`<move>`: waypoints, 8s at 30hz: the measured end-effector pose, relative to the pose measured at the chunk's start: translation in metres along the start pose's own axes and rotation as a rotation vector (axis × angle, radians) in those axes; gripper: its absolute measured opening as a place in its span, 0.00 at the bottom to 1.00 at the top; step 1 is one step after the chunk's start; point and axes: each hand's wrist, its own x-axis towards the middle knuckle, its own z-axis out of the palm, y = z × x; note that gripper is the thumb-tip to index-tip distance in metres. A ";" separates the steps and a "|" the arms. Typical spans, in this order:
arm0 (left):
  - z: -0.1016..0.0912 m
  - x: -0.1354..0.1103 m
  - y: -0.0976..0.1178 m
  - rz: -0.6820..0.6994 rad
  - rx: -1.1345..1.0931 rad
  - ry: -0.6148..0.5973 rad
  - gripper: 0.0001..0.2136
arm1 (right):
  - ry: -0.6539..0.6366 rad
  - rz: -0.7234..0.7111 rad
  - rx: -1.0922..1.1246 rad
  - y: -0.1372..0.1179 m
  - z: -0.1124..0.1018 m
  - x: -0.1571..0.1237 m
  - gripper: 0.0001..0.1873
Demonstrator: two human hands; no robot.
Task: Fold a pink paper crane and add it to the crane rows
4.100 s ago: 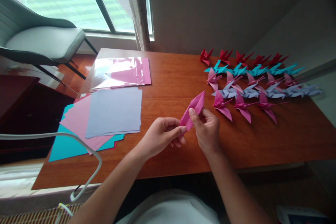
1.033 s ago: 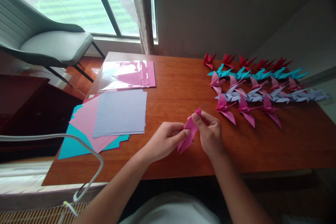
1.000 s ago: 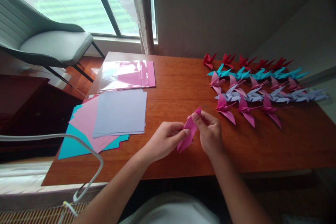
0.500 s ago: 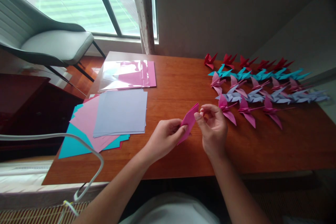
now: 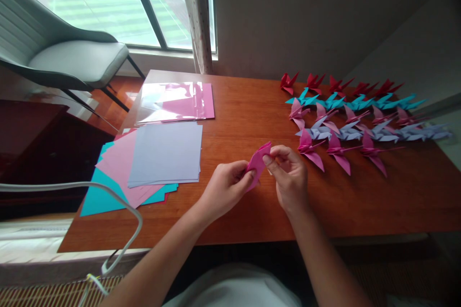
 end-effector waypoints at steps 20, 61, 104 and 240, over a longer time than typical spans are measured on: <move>0.000 0.000 -0.001 0.021 0.137 0.005 0.15 | 0.100 -0.156 -0.132 -0.004 0.002 -0.002 0.09; -0.003 0.004 -0.002 -0.085 -0.407 0.022 0.16 | -0.260 -0.035 -0.024 -0.005 -0.002 -0.004 0.06; -0.003 0.001 0.004 -0.180 -0.557 0.043 0.23 | -0.378 -0.057 -0.044 -0.011 -0.002 -0.004 0.11; -0.004 0.003 0.009 -0.149 -0.620 0.085 0.20 | -0.221 0.084 -0.118 -0.005 0.002 -0.006 0.07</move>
